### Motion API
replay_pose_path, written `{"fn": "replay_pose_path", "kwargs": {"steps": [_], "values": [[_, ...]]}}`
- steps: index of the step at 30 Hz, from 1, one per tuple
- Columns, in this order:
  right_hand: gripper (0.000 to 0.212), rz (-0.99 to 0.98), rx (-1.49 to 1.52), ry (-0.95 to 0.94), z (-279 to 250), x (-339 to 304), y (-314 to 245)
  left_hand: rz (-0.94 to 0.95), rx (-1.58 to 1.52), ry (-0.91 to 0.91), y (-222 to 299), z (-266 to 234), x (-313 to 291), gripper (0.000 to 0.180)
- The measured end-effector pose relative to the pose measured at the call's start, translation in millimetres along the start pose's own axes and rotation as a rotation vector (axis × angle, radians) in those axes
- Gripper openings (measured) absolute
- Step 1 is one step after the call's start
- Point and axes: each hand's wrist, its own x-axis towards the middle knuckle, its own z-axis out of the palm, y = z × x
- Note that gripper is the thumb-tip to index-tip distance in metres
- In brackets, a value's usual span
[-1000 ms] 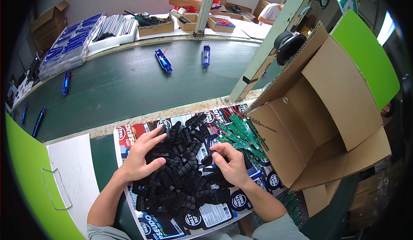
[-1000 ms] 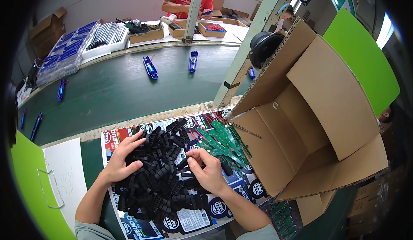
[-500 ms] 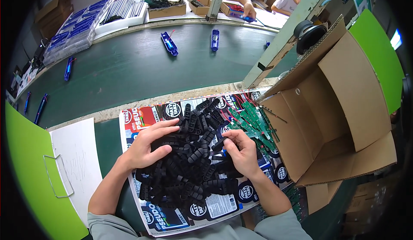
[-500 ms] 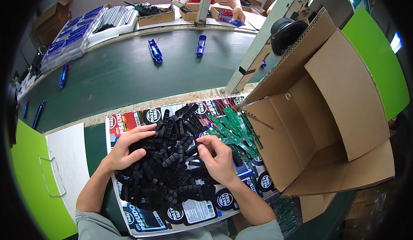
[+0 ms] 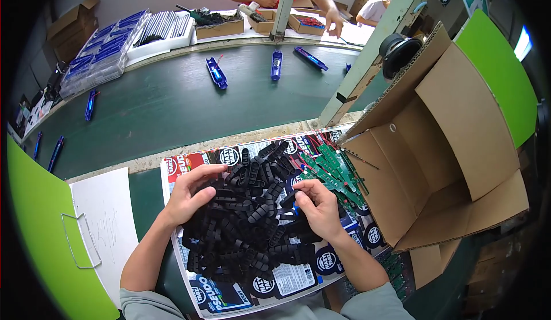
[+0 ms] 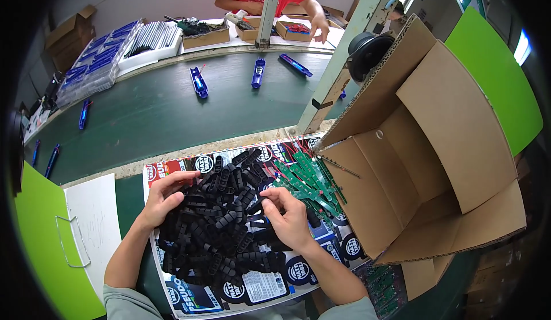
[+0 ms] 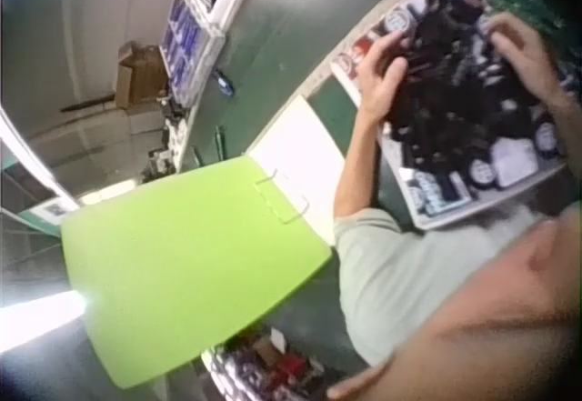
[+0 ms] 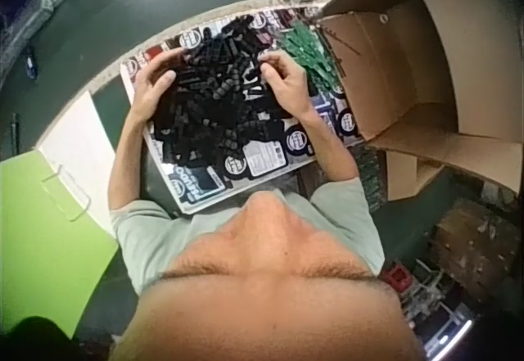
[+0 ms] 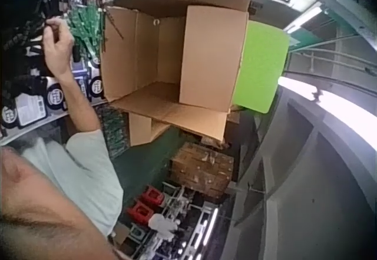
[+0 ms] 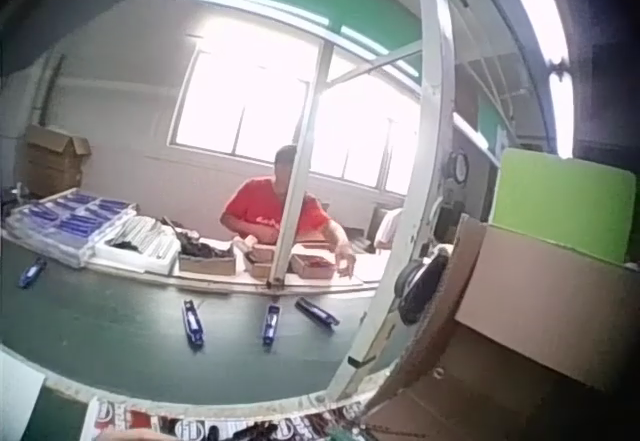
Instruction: The person assembles small electronic or mechanical components by hand, taking blue plastic components, green circuit boards, and black plastic clips from a cardboard box and joining them together at a factory workstation.
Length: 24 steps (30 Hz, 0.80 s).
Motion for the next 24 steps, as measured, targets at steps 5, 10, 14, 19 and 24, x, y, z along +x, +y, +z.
{"fn": "replay_pose_path", "kwargs": {"steps": [5,10,14,19,24], "values": [[0.016,-0.002,0.041,0.002,-0.4,2.1,0.8,-0.032,-0.066,0.081,0.7,-3.4,0.5,0.051],[0.014,-0.022,0.086,0.061,1.9,4.2,5.0,-0.132,-0.188,0.201,-9.6,-7.0,4.2,0.043],[0.013,-0.019,0.085,0.055,2.1,5.4,2.8,-0.221,-0.265,0.249,-1.9,-8.9,9.8,0.041],[0.012,-0.035,0.066,0.077,0.8,6.0,0.8,-0.313,-0.175,0.273,10.4,-6.0,21.7,0.038],[0.012,-0.033,0.037,0.055,-2.0,5.4,-4.2,-0.149,0.302,0.222,13.4,-6.6,77.7,0.03]]}}
